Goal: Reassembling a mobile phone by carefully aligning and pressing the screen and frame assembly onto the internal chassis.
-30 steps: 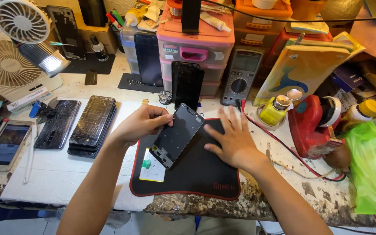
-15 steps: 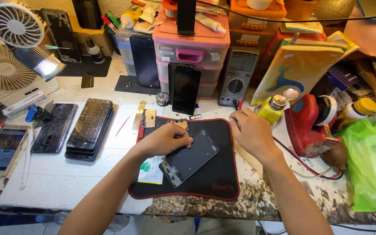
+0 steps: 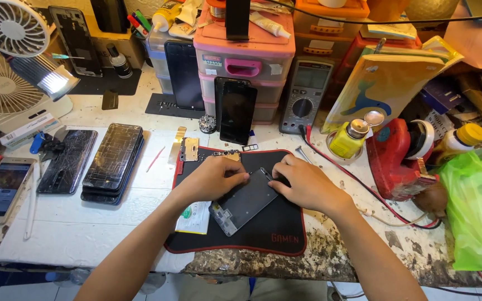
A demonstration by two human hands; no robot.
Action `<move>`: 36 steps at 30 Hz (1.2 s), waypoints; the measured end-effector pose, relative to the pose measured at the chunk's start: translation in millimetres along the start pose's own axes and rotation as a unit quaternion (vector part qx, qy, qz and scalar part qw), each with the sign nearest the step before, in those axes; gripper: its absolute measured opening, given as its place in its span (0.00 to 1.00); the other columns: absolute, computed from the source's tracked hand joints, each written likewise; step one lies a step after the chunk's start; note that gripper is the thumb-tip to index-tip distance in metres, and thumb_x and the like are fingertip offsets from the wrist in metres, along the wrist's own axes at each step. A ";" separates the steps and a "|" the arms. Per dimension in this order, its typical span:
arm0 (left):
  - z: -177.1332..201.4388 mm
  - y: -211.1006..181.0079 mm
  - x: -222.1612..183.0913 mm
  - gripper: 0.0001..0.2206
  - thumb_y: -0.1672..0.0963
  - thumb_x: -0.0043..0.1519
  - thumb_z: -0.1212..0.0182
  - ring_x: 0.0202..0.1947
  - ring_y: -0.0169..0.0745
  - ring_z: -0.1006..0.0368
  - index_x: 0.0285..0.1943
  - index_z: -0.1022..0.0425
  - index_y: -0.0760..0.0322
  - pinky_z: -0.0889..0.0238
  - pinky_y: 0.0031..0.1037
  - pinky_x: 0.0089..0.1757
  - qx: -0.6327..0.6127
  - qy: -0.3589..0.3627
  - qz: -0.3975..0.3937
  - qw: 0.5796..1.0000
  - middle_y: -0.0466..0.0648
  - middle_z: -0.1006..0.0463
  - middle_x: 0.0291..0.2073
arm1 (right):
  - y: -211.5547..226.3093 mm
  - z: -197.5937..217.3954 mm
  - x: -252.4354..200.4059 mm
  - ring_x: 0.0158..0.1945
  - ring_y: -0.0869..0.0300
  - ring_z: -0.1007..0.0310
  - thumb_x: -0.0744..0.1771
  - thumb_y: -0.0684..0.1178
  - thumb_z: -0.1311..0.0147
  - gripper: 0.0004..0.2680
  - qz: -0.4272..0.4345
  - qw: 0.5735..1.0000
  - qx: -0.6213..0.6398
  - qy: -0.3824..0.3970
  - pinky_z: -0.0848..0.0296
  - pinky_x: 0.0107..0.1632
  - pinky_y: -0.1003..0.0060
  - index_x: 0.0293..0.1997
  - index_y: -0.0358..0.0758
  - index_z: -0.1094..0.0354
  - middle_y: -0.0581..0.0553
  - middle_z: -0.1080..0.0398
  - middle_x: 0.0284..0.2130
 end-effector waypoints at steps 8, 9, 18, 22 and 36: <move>27.7 6.6 -35.9 0.10 0.61 0.65 0.43 0.39 0.56 0.20 0.49 0.16 0.71 0.25 0.34 0.40 0.062 -0.040 0.025 0.997 0.63 0.18 0.37 | 6.7 -22.0 3.4 0.47 0.44 0.26 0.67 0.51 0.45 0.07 0.122 0.990 -0.016 -0.063 0.23 0.47 0.54 0.46 0.45 0.26 0.44 0.30 0.40; 28.3 9.1 -42.5 0.10 0.61 0.65 0.43 0.37 0.54 0.20 0.47 0.16 0.71 0.25 0.32 0.39 0.077 -0.042 0.032 0.996 0.62 0.17 0.35 | 10.0 -28.8 2.7 0.50 0.45 0.27 0.67 0.51 0.43 0.06 0.203 0.978 0.005 -0.056 0.24 0.50 0.57 0.45 0.46 0.25 0.46 0.29 0.42; -1.2 45.2 -83.0 0.08 0.59 0.61 0.40 0.35 0.57 0.21 0.41 0.17 0.70 0.26 0.36 0.36 0.117 -0.048 0.044 0.991 0.58 0.19 0.32 | 35.7 -47.5 -10.0 0.64 0.42 0.36 0.65 0.52 0.38 0.14 0.308 0.950 -0.055 -0.006 0.37 0.62 0.49 0.56 0.47 0.26 0.36 0.32 0.57; -1.8 42.6 -90.3 0.09 0.60 0.62 0.40 0.36 0.51 0.20 0.44 0.16 0.71 0.26 0.30 0.38 0.091 -0.052 0.033 0.994 0.58 0.17 0.35 | 33.5 -54.6 -6.3 0.63 0.46 0.36 0.65 0.55 0.39 0.13 0.297 0.952 -0.076 -0.003 0.37 0.62 0.50 0.55 0.52 0.26 0.41 0.32 0.57; -2.4 40.8 -92.4 0.08 0.62 0.62 0.40 0.38 0.57 0.19 0.44 0.16 0.74 0.25 0.35 0.39 0.073 -0.066 0.007 0.995 0.61 0.16 0.36 | 31.1 -58.0 -2.7 0.64 0.47 0.35 0.66 0.53 0.40 0.11 0.279 0.958 -0.071 -0.007 0.37 0.62 0.51 0.53 0.53 0.24 0.42 0.31 0.56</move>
Point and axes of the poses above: each hand's wrist, its own x-axis towards the middle knuckle, its own z-axis out of the back of the hand, y = z × x, the point moved 2 cm from there along x, towards the middle knuckle
